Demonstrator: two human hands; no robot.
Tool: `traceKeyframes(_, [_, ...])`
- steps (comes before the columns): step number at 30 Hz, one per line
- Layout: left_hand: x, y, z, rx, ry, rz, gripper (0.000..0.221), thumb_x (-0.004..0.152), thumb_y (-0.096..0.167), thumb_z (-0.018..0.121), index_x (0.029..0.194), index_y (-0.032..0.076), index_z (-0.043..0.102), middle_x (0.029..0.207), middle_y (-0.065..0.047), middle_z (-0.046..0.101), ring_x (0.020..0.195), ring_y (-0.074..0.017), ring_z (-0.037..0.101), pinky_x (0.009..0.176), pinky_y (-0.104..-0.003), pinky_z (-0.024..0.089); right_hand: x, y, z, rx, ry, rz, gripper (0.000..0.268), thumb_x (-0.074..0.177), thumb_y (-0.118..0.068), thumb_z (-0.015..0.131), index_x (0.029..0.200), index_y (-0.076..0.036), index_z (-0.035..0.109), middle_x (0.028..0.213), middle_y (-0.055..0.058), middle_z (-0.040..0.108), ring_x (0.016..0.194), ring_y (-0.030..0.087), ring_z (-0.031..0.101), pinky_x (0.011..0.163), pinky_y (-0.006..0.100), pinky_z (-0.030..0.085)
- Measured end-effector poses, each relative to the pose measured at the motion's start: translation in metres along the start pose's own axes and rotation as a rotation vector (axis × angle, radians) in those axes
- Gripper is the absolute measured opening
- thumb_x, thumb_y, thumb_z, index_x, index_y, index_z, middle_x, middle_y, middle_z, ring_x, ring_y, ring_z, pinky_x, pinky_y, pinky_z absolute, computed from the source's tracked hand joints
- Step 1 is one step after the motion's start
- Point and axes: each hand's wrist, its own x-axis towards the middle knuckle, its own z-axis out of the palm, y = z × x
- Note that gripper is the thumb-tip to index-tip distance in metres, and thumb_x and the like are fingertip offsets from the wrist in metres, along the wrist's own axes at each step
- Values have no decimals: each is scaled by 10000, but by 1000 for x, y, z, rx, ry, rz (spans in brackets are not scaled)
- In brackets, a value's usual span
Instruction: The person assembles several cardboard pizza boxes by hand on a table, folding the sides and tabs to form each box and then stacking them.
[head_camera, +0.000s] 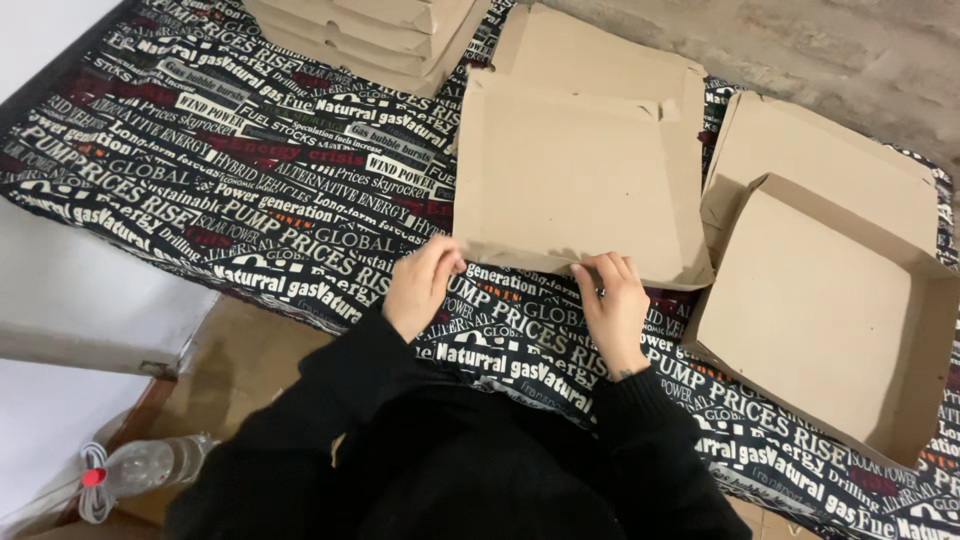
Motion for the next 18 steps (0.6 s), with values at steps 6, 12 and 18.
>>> traceKeyframes(6, [-8,2,-4,276,46,150,34,1084,278,684,1078,245,691,818,110,754,798,-154,763,729,-290,623,0,1,7,-95,-22,2,185,1036,-335,784,966,-179,713,840,-60,627,863,186,639,708,359,593])
traceKeyframes(12, [10,9,-20,575,-69,202,89,1119,317,572,1100,238,609,804,38,704,786,-189,760,645,-334,606,-5,-15,14,-146,2,-137,156,1021,-302,787,939,-204,697,833,-70,627,922,173,658,731,291,592])
traceKeyframes(18, [20,-2,-20,652,-300,368,111,1108,253,523,1114,213,627,938,16,721,947,-219,741,773,-369,620,-7,-23,19,-198,20,-208,169,1028,-315,774,920,-213,694,853,-80,636,954,166,657,746,290,605])
